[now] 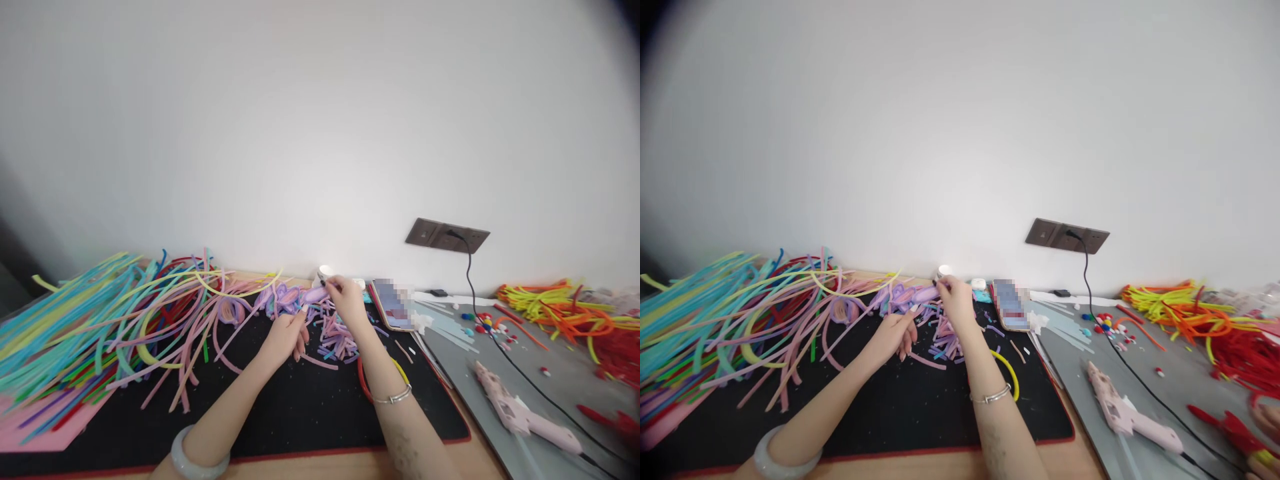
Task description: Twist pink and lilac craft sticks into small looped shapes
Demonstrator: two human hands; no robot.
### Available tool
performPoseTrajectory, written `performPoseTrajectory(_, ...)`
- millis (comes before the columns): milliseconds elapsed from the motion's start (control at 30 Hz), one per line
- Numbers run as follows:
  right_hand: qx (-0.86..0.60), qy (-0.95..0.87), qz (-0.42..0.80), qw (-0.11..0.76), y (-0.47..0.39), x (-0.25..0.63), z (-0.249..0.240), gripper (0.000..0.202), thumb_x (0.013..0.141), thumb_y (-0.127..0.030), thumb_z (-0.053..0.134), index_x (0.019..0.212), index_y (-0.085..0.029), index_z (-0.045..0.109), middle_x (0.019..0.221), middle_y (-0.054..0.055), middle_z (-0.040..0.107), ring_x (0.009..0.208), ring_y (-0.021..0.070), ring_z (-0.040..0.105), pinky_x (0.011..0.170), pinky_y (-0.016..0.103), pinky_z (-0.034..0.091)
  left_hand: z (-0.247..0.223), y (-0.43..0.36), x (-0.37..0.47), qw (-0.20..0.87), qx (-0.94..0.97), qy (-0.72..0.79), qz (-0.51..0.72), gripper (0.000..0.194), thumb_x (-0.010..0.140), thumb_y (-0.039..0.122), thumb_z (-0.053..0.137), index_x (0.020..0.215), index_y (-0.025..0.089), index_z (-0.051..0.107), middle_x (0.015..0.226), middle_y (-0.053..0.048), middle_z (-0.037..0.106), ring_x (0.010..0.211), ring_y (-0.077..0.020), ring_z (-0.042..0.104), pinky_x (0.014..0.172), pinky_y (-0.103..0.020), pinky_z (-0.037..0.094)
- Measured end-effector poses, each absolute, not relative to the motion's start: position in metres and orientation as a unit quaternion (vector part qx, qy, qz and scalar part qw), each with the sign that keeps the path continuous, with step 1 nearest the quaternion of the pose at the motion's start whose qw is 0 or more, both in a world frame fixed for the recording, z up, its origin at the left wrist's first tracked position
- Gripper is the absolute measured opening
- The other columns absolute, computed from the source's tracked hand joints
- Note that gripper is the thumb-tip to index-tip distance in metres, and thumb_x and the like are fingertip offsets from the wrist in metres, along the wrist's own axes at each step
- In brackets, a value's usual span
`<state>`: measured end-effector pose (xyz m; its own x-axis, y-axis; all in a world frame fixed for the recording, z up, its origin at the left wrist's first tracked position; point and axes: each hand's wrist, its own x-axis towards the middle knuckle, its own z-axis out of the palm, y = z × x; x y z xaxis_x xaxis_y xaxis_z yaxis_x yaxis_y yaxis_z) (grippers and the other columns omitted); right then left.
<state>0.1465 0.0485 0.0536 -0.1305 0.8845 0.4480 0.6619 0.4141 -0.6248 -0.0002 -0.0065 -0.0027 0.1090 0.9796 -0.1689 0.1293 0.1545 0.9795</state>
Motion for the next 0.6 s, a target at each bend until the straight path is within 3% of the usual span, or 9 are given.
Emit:
performPoseTrajectory(133,-0.557,-0.743,0.145,0.341,0.071,0.122,0.064,0.032,0.089,-0.02,0.04,0.068,-0.015,0.064,0.061,0.002,0.061,0.06,0.0136,0.053,0.057,0.022,0.035,0.002,-0.014,0.001,0.535,0.532,0.536,0.38,0.066,0.083,0.069,0.03,0.045,0.018,0.047,0.032,0.0,0.046,0.025,-0.0091,0.041,0.033,-0.021,0.032)
performPoseTrajectory(267,-0.553,-0.762,0.169,0.291,0.087,0.09,0.059,0.032,0.086,-0.014,0.042,0.063,-0.015,0.063,0.061,0.003,0.065,0.062,0.0133,0.058,0.059,0.021,0.038,0.006,-0.028,-0.001,0.541,0.552,0.53,0.348,0.063,0.083,0.067,0.033,0.045,0.018,0.047,0.032,0.001,0.046,0.025,-0.0096,0.041,0.033,-0.021,0.032)
performPoseTrajectory(500,-0.565,-0.77,0.149,0.257,0.08,0.083,0.047,0.022,0.09,-0.023,0.046,0.095,-0.01,0.064,0.088,0.017,0.069,0.084,0.0233,0.064,0.074,0.03,0.041,0.028,-0.044,-0.044,0.458,0.592,0.58,0.321,0.047,0.083,0.055,0.04,0.055,0.019,0.049,0.038,0.002,0.05,0.031,-0.0113,0.046,0.039,-0.022,0.037)
performPoseTrajectory(600,-0.564,-0.769,0.141,0.268,0.065,0.099,0.047,0.024,0.091,-0.026,0.043,0.099,-0.012,0.061,0.09,0.015,0.068,0.085,0.0233,0.062,0.073,0.03,0.041,0.049,-0.042,-0.087,0.366,0.611,0.625,0.32,0.035,0.08,0.047,0.043,0.061,0.019,0.052,0.049,0.0,0.058,0.042,-0.0145,0.054,0.047,-0.024,0.04)
